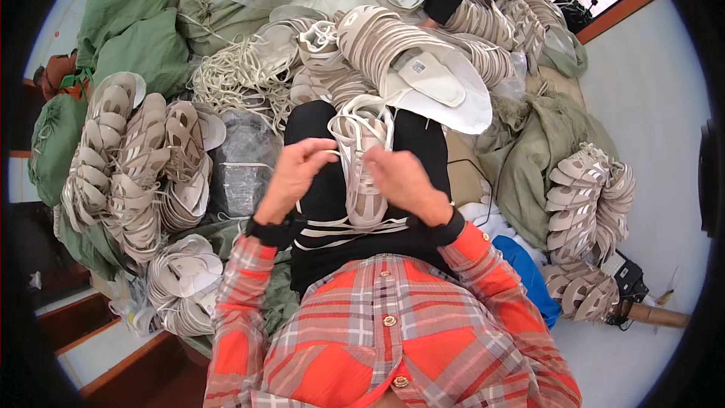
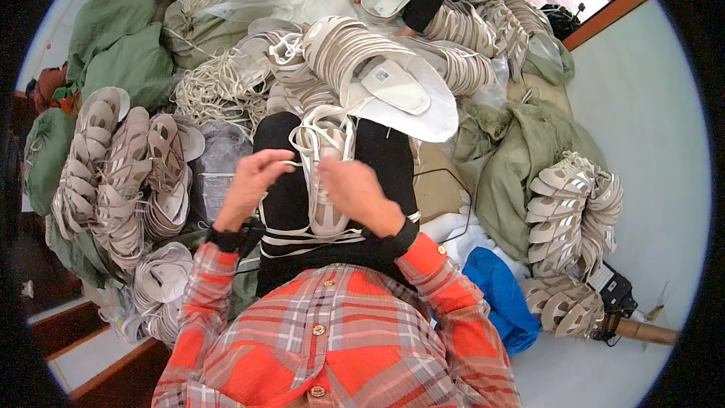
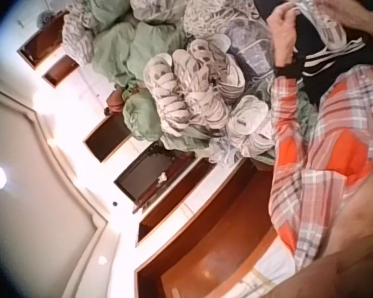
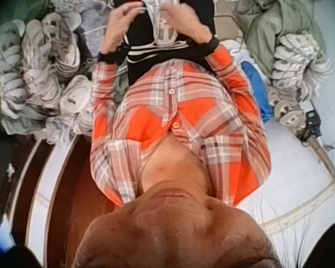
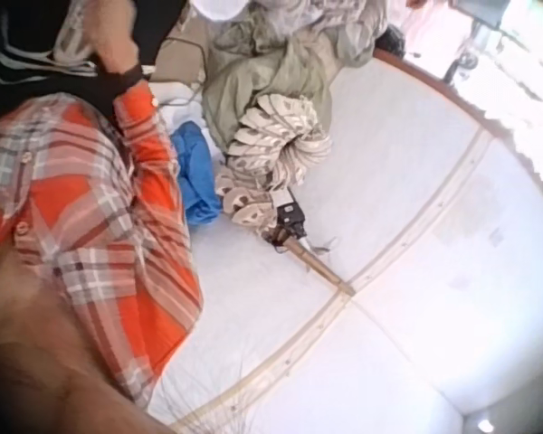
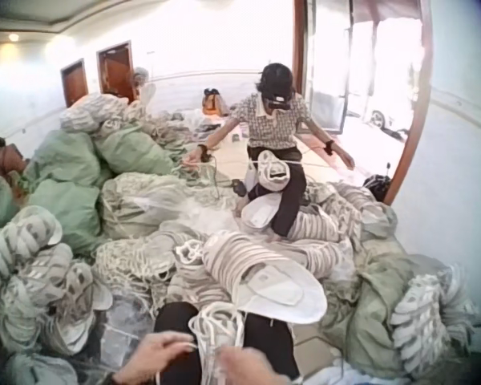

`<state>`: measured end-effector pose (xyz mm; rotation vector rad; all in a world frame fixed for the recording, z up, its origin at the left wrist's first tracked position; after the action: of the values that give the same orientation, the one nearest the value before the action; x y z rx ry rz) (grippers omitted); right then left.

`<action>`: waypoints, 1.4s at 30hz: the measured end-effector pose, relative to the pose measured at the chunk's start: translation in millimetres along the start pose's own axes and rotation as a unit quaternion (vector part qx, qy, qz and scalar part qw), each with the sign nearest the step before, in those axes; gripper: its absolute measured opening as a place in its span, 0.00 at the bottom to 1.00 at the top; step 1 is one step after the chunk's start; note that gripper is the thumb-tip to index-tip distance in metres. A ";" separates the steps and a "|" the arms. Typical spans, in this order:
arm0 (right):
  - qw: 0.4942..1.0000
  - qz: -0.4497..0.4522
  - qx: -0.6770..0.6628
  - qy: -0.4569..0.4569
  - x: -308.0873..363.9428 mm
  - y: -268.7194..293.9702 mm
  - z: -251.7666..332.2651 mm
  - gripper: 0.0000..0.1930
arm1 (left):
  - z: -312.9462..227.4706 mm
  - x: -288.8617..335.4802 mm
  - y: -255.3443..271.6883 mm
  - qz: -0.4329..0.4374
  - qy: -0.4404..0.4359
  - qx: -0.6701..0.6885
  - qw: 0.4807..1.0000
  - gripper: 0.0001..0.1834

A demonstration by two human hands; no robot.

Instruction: The recorder is lacing a shoe while sitting on the floor surrounded by shoe components.

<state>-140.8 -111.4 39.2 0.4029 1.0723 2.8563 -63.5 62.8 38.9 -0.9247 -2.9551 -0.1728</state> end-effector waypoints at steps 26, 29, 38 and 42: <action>0.961 -0.139 0.155 0.184 -32.1 2.0 1.7 0.03 | 14.0 -7.9 -29.0 -0.124 -0.117 -0.167 0.971 0.07; 0.961 -0.134 0.162 0.182 -33.2 0.3 0.4 0.04 | 18.5 -8.9 -26.4 -0.129 -0.117 -0.155 0.972 0.08; 0.960 -0.128 0.175 0.179 -33.4 0.8 -0.5 0.05 | 0.2 -11.1 -25.5 -0.071 -0.126 -0.349 0.926 0.14; 0.958 -0.126 0.177 0.188 -33.2 0.3 1.6 0.05 | -0.2 -15.0 -24.9 -0.060 -0.149 -0.381 0.910 0.15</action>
<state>-108.4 -115.6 33.2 -0.2643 1.5768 2.5654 -65.4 34.0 35.7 -0.8620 -3.2398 -1.3863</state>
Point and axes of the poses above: each hand's wrist, its own x-axis away from the middle knuckle, its own y-axis out of the back of the hand, z = x × y, the point moved 4 cm from there along -x, towards the middle knuckle, and after that the axes turned 13 degrees about -y, right-handed, at the moved point
